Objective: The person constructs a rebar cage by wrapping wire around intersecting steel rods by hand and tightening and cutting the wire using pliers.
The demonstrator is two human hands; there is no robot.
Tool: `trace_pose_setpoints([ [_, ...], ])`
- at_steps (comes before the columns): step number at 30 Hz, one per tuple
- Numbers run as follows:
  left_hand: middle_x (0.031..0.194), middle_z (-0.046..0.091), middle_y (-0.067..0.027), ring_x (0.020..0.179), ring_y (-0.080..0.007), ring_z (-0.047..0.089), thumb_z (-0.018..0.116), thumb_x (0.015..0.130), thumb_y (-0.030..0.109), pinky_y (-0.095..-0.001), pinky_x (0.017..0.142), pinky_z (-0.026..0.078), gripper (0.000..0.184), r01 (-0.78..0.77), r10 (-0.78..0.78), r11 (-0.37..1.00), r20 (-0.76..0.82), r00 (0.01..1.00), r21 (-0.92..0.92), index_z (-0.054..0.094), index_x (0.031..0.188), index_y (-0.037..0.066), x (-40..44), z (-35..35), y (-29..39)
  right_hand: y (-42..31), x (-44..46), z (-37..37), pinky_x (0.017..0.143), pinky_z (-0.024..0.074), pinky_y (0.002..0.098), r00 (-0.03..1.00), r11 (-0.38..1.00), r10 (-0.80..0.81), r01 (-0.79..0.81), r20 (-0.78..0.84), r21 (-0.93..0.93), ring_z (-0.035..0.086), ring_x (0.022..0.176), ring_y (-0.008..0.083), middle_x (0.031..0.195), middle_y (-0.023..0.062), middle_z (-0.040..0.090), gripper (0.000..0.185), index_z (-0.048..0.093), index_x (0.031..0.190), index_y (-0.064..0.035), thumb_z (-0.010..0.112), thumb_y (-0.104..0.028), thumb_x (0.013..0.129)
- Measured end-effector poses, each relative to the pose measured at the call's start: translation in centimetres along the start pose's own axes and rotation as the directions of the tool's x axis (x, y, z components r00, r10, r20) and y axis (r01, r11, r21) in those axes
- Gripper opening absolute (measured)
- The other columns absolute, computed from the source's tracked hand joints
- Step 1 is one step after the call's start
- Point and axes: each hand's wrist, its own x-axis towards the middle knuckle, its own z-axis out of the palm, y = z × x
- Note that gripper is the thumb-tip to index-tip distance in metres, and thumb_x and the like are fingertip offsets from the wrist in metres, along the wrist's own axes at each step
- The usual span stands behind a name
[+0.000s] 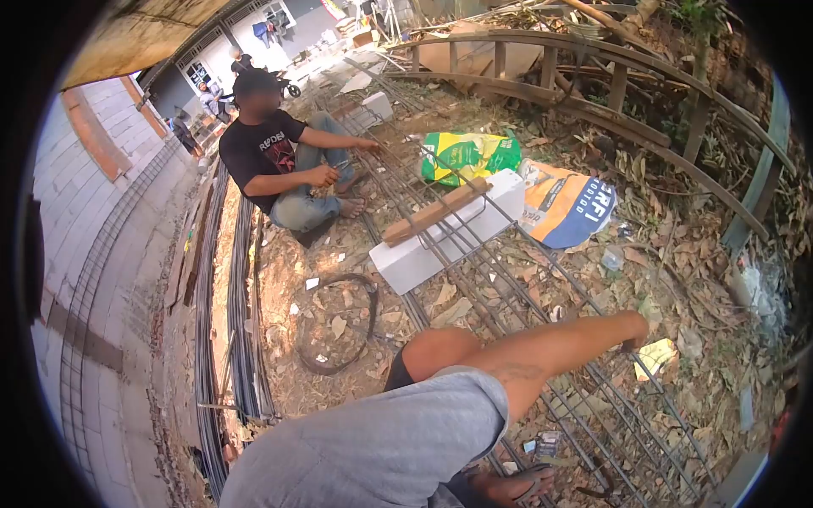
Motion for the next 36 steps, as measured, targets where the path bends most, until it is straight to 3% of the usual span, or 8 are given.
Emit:
trace_pose_setpoints([
  [6,0.104,0.077,-0.0080,0.093,-0.0250,0.071,0.075,0.078,0.034,-0.0441,0.079,0.055,0.032,-0.036,0.035,0.999,-0.021,0.999,-0.029,0.080,0.101,0.012,-5.6,-2.1,0.3,-11.0,12.9,7.2,0.114,0.0400,0.0514,0.937,0.987,-0.137,0.102,0.322,0.123,0.048,0.137,0.0416,0.148,0.0226,0.048,0.066,0.044,0.151,-0.0031,0.071,-0.012,0.092],
  [11,0.091,0.077,-0.0116,0.078,-0.0232,0.071,0.069,0.092,0.029,-0.0454,0.070,0.056,0.028,-0.295,0.337,0.912,0.111,0.935,-0.286,0.079,0.109,0.009,-4.5,-1.4,-2.5,-12.5,18.7,18.3,0.100,0.0472,0.0492,0.893,0.915,-0.374,0.400,0.252,-0.060,0.056,0.122,0.0395,0.132,0.0210,0.061,0.043,0.059,0.129,-0.0028,0.067,-0.026,0.094],
  [13,0.096,0.079,-0.0080,0.086,-0.0240,0.075,0.072,0.092,0.036,-0.0390,0.078,0.058,0.026,-0.457,0.465,0.883,0.066,0.883,-0.108,0.081,0.108,0.018,-4.9,-2.6,-3.6,-10.7,19.0,25.0,0.087,0.0556,0.0481,0.908,0.908,-0.392,0.408,0.147,-0.095,0.068,0.106,0.0373,0.113,0.0196,0.073,0.031,0.074,0.105,-0.0017,0.062,-0.030,0.099],
  [15,0.102,0.079,-0.0070,0.087,-0.0194,0.071,0.076,0.088,0.038,-0.0354,0.086,0.054,0.037,-0.467,0.481,0.846,-0.009,0.876,-0.258,0.079,0.119,0.019,-3.6,-1.5,-5.8,-11.7,19.9,24.9,0.087,0.0560,0.0515,0.842,0.965,-0.228,0.262,0.490,-0.001,0.070,0.098,0.0354,0.104,0.0138,0.075,0.030,0.075,0.104,-0.0056,0.064,-0.029,0.090],
  [16,0.089,0.076,-0.0024,0.081,-0.0109,0.066,0.079,0.087,0.031,-0.0335,0.075,0.053,0.034,-0.436,0.477,0.787,-0.016,0.879,-0.436,0.079,0.107,0.004,-4.6,-1.5,-5.6,-11.3,19.9,25.8,0.075,0.0589,0.0469,0.846,0.931,-0.270,0.351,0.460,-0.098,0.073,0.083,0.0298,0.090,0.0118,0.075,0.029,0.075,0.102,-0.0041,0.062,-0.030,0.097],
  [18,0.095,0.078,-0.0074,0.087,-0.0134,0.067,0.080,0.086,0.029,-0.0326,0.082,0.054,0.037,-0.320,0.413,0.755,0.036,0.910,-0.572,0.078,0.112,0.001,-5.8,-1.5,-5.4,-10.9,19.8,25.9,0.079,0.0544,0.0513,0.889,0.956,-0.232,0.284,0.395,-0.078,0.071,0.088,0.0293,0.090,0.0112,0.072,0.023,0.072,0.098,-0.0078,0.060,-0.028,0.096],
  [23,0.092,0.077,-0.0075,0.083,-0.0149,0.068,0.077,0.089,0.026,-0.0339,0.080,0.055,0.035,-0.367,0.504,0.720,0.081,0.860,-0.589,0.076,0.111,-0.001,-4.8,-1.6,-5.9,-11.5,21.8,26.2,0.073,0.0537,0.0519,0.902,0.973,-0.232,0.209,0.365,0.100,0.072,0.083,0.0332,0.086,0.0124,0.071,0.015,0.070,0.096,-0.0120,0.059,-0.023,0.095],
  [36,0.093,0.074,-0.0090,0.077,-0.0194,0.075,0.069,0.098,0.016,-0.0302,0.068,0.061,0.023,-0.188,0.414,0.553,0.072,0.907,-0.812,0.073,0.111,-0.003,-8.5,-1.5,-3.9,-16.1,23.3,24.3,0.065,0.0570,0.0461,0.915,0.978,-0.085,0.153,0.395,-0.144,0.075,0.077,0.0335,0.079,0.0155,0.074,0.012,0.075,0.081,-0.0065,0.067,-0.015,0.081],
])
